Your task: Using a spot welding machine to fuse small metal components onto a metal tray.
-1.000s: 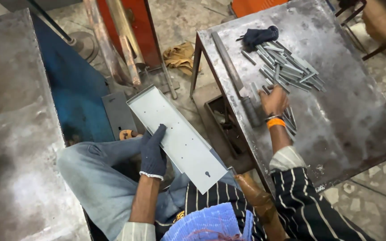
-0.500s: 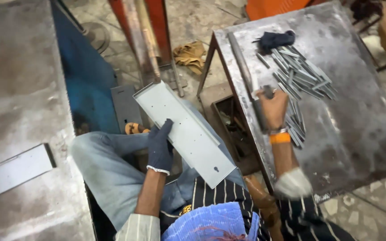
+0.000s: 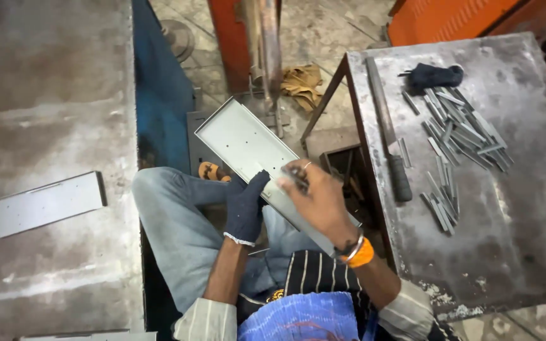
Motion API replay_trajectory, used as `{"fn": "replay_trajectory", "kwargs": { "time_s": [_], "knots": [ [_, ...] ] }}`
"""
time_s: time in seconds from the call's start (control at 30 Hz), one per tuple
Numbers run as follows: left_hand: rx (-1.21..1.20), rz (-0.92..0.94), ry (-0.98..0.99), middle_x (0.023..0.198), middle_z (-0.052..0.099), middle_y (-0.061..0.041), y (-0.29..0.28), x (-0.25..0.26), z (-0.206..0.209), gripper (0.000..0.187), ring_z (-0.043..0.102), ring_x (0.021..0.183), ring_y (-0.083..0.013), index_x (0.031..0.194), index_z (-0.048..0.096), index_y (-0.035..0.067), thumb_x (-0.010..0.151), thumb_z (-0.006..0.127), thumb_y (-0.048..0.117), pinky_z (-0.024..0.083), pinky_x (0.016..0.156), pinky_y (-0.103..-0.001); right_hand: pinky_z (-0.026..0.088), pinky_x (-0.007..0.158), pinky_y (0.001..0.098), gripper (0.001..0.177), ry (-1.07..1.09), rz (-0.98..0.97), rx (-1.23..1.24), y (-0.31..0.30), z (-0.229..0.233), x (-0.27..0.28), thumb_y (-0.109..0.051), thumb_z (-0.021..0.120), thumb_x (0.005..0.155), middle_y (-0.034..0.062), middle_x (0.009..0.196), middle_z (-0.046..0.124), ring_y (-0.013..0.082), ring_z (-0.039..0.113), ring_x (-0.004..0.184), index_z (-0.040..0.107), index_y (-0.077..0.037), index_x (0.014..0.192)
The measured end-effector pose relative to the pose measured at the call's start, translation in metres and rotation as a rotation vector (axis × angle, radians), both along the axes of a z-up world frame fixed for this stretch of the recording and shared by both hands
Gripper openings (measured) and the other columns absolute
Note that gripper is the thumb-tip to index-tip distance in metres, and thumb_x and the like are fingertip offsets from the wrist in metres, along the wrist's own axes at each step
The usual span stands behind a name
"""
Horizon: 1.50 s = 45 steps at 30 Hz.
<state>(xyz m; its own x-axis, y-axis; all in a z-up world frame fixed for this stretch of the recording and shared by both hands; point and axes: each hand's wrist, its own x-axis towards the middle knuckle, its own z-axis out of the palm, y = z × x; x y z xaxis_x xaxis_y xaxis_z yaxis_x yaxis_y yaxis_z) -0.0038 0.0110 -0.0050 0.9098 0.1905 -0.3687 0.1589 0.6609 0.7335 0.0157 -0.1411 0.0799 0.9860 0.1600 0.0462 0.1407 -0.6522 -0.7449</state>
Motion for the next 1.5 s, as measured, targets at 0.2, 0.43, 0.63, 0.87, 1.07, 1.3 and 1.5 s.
{"fn": "replay_trajectory", "kwargs": {
  "time_s": [0.2,0.43,0.63,0.87,1.07,1.3,1.5],
  "knots": [
    [0.068,0.032,-0.087,0.104,0.075,-0.011,0.004,0.0,0.003,0.031,0.072,0.086,-0.0167,0.116,0.067,-0.002,0.088,0.072,0.012,0.057,0.076,-0.031,0.053,0.068,0.0362,0.024,-0.117,0.049,0.097,0.012,0.016,0.013,-0.017,0.071,0.095,0.0136,0.101,0.069,0.028,0.068,0.077,0.068,-0.001,0.113],
    [0.36,0.062,-0.138,0.097,0.077,-0.008,0.0,-0.003,0.017,0.025,0.069,0.083,-0.0145,0.109,0.073,-0.003,0.093,0.072,0.016,0.055,0.073,-0.03,0.052,0.077,0.0399,0.012,-0.386,0.046,-0.023,0.031,0.008,0.0,-0.013,0.074,0.092,0.0098,0.098,0.067,0.0304,0.068,0.086,0.072,-0.006,0.101],
    [0.36,0.063,-0.153,0.1,0.076,-0.006,0.007,-0.009,0.031,0.027,0.069,0.085,-0.013,0.112,0.071,-0.003,0.094,0.071,0.018,0.055,0.075,-0.029,0.054,0.079,0.0421,0.022,-0.517,0.1,-0.135,0.026,0.011,-0.005,-0.008,0.073,0.086,0.0114,0.102,0.064,0.0337,0.067,0.092,0.072,-0.006,0.108],
    [0.351,0.014,-0.138,0.097,0.077,-0.012,0.02,-0.007,0.046,0.033,0.07,0.079,-0.0167,0.112,0.071,-0.007,0.087,0.076,0.015,0.057,0.069,-0.033,0.053,0.066,0.0461,0.034,-0.354,-0.002,-0.185,0.0,0.031,0.014,-0.02,0.075,0.085,0.0175,0.088,0.069,0.0372,0.069,0.076,0.071,-0.003,0.114],
    [0.202,0.008,-0.175,0.105,0.076,-0.012,0.025,-0.008,0.079,0.039,0.072,0.086,-0.0176,0.12,0.067,-0.005,0.085,0.075,0.012,0.06,0.076,-0.031,0.053,0.061,0.046,0.035,-0.384,0.14,-0.165,0.001,0.036,0.005,-0.017,0.069,0.094,0.019,0.072,0.068,0.0363,0.068,0.062,0.069,0.001,0.123],
    [0.555,0.02,-0.178,0.1,0.075,-0.012,0.033,-0.012,0.104,0.038,0.071,0.084,-0.0179,0.116,0.067,-0.005,0.084,0.079,0.011,0.06,0.073,-0.033,0.052,0.057,0.0427,0.038,-0.439,0.141,-0.096,0.011,0.06,-0.002,-0.012,0.07,0.093,0.0189,0.072,0.068,0.0332,0.068,0.06,0.068,0.004,0.127],
    [0.559,0.034,-0.322,0.105,0.074,-0.011,0.028,-0.004,0.112,0.04,0.072,0.089,-0.0172,0.122,0.065,-0.002,0.087,0.077,0.012,0.061,0.077,-0.032,0.051,0.055,0.041,0.039,-0.461,0.078,-0.075,0.009,0.063,0.002,-0.01,0.07,0.093,0.0197,0.07,0.067,0.0321,0.068,0.058,0.067,0.005,0.129]
  ]
}}
